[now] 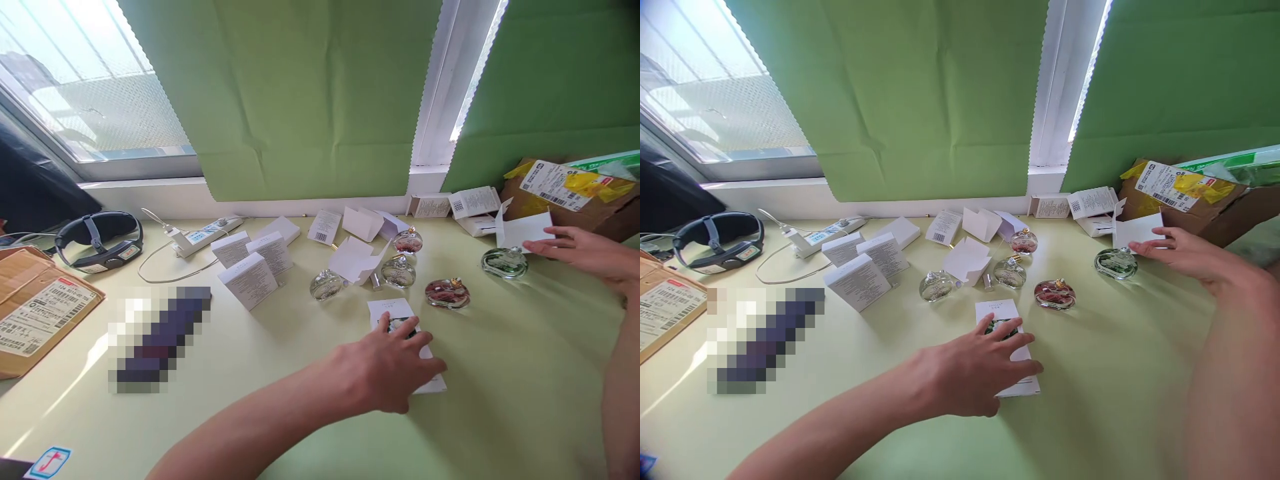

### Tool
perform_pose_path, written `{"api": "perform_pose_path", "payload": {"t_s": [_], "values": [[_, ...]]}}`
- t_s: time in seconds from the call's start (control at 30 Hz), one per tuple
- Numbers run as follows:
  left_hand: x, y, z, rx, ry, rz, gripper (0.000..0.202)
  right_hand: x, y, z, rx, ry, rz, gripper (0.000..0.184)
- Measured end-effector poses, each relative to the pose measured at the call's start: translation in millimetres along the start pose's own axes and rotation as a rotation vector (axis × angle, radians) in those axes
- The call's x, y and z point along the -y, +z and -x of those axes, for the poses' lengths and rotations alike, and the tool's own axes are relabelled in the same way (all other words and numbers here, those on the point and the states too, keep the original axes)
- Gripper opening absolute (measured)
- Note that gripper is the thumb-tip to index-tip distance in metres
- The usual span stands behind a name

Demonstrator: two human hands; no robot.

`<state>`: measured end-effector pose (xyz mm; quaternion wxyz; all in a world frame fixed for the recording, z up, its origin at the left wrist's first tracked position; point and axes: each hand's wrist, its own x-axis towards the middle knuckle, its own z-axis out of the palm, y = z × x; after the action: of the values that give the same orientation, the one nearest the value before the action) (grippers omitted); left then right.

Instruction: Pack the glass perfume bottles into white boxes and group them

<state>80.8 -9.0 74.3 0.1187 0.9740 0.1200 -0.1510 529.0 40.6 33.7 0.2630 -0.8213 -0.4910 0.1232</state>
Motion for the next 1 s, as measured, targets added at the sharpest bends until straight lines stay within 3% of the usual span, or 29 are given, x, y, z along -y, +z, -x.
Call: {"api": "perform_pose_path", "payload": {"t_s": [0.07, 0.13, 0.33, 0.57, 0.7, 0.87, 1.0], "values": [[2, 1.5, -1, -0.022, 0.007, 0.006, 0.069, -4, 6, 1, 0.179, 0.051, -0.104, 0.078], [2, 2.3, -1, -0.025, 0.010, 0.006, 0.069, -7, 13, 1, 0.261, 0.058, -0.170, 0.074], [3, 2.1, 0, -0.016, 0.006, -0.004, 0.068, 2, 23, 2, 0.243, 0.023, -0.168, 0.060], [14, -12.3, 8, -0.090, -0.059, 0.044, 0.071, 52, 25, 26, 0.410, -0.107, -0.270, 0.050], [22, -20.0, 14, -0.120, -0.121, 0.067, 0.064, 75, 29, 34, 0.484, -0.069, -0.331, 0.054], [29, -27.6, 22, -0.133, -0.163, 0.058, 0.049, 87, 34, 39, 0.558, -0.003, -0.388, 0.066], [34, -33.7, 27, -0.135, -0.231, 0.069, 0.044, 99, 28, 46, 0.534, -0.046, -0.404, 0.060]]}}
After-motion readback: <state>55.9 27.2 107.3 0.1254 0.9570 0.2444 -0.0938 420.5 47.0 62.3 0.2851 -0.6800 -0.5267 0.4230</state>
